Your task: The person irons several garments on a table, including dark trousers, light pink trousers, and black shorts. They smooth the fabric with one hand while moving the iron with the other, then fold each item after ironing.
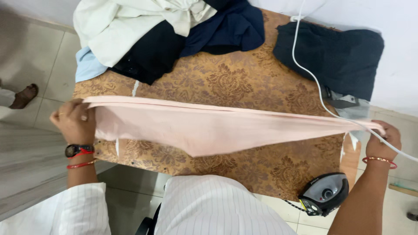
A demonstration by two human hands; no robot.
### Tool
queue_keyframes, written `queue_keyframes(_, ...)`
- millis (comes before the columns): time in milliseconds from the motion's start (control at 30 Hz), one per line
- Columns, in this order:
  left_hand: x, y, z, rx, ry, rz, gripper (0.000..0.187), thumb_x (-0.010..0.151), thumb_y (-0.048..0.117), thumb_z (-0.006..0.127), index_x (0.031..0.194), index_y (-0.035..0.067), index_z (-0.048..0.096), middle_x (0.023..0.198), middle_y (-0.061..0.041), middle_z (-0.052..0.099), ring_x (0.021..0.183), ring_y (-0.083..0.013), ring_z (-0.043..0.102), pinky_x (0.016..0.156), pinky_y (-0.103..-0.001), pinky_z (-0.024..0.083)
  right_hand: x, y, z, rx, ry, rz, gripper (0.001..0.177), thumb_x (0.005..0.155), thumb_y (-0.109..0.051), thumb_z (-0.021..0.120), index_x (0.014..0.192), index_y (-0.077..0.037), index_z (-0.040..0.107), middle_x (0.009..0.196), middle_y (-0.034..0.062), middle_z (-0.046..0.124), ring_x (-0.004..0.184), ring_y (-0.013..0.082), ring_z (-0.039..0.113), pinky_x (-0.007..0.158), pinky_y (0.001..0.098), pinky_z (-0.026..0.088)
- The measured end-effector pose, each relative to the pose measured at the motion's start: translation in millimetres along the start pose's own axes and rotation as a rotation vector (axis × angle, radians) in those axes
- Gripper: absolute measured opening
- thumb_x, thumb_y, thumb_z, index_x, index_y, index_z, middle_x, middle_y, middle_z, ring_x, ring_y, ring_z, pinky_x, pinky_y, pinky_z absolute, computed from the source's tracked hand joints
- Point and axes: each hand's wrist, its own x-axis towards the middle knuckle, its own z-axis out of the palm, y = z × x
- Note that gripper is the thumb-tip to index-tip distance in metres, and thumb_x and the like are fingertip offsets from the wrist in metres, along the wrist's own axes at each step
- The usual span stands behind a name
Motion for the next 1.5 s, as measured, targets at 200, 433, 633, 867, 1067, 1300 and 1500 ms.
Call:
queue_keyframes(200, 34, 32, -38, -0.059, 0.167, 0.042, 0.014, 0.091, 0.005, 0.074, 0.104, 0.011, 0.071, 0.125, 0.002, 0.069, 0.124, -0.0176, 0.061, 0.112, -0.036, 0.031, 22, 16, -32, 0.060, 0.134, -0.194, 0.020, 0.102, 0.012, 0.057, 0.116, 0.001, 0.065, 0.128, 0.0146, 0.069, 0.109, 0.0196, 0.067, 0.092, 0.0275, 0.052)
queue_keyframes(433, 25, 36, -97, -0.106, -0.033, 0.093, 0.009, 0.103, 0.011, 0.079, 0.107, 0.011, 0.071, 0.120, 0.001, 0.068, 0.120, -0.0207, 0.058, 0.109, -0.035, 0.033, -9, 32, -63, 0.191, -0.068, 0.218, 0.004, 0.114, 0.002, 0.064, 0.118, 0.001, 0.065, 0.113, 0.0084, 0.071, 0.098, 0.0121, 0.065, 0.088, 0.0267, 0.051)
queue_keyframes(633, 29, 25, -111, -0.213, -0.188, 0.066, 0.002, 0.106, 0.009, 0.070, 0.107, 0.009, 0.068, 0.113, -0.002, 0.067, 0.109, -0.0229, 0.057, 0.099, -0.034, 0.039, -9, 39, -80, 0.291, -0.166, 0.230, 0.010, 0.118, -0.001, 0.055, 0.120, 0.001, 0.065, 0.109, 0.0083, 0.070, 0.095, 0.0124, 0.065, 0.086, 0.0254, 0.053)
queue_keyframes(867, 82, 50, -65, -0.303, -0.183, 0.042, 0.011, 0.097, 0.000, 0.066, 0.107, 0.005, 0.063, 0.115, -0.004, 0.070, 0.120, -0.0300, 0.059, 0.106, -0.048, 0.035, 26, 29, -46, 0.126, -0.235, 0.196, 0.017, 0.111, 0.000, 0.059, 0.124, -0.001, 0.070, 0.108, 0.0134, 0.072, 0.098, 0.0184, 0.065, 0.085, 0.0304, 0.051)
queue_keyframes(1067, 72, 48, -84, -0.169, -0.081, 0.120, 0.022, 0.099, -0.006, 0.064, 0.112, 0.011, 0.069, 0.118, 0.001, 0.068, 0.118, -0.0248, 0.052, 0.109, -0.038, 0.034, 33, 43, -53, 0.252, -0.143, 0.167, 0.009, 0.116, 0.000, 0.057, 0.120, -0.003, 0.064, 0.123, 0.0103, 0.070, 0.107, 0.0170, 0.066, 0.099, 0.0304, 0.053)
queue_keyframes(1300, -21, 67, -54, -0.135, -0.151, 0.069, 0.017, 0.101, -0.001, 0.074, 0.103, 0.016, 0.073, 0.117, 0.004, 0.072, 0.122, -0.0216, 0.057, 0.112, -0.041, 0.035, -24, 55, -38, -0.053, -0.281, 0.118, 0.018, 0.105, -0.008, 0.072, 0.122, -0.004, 0.070, 0.136, 0.0172, 0.067, 0.129, 0.0308, 0.063, 0.111, 0.0418, 0.051)
queue_keyframes(1500, -101, 87, -24, -0.380, -0.407, 0.025, 0.030, 0.078, 0.000, 0.068, 0.106, 0.009, 0.074, 0.120, -0.010, 0.070, 0.120, -0.0338, 0.059, 0.104, -0.045, 0.046, -80, 41, -33, -0.124, -0.490, 0.703, 0.093, 0.090, -0.032, 0.076, 0.168, -0.014, 0.029, 0.157, 0.0213, 0.047, 0.137, 0.0398, 0.049, 0.106, 0.0494, 0.043)
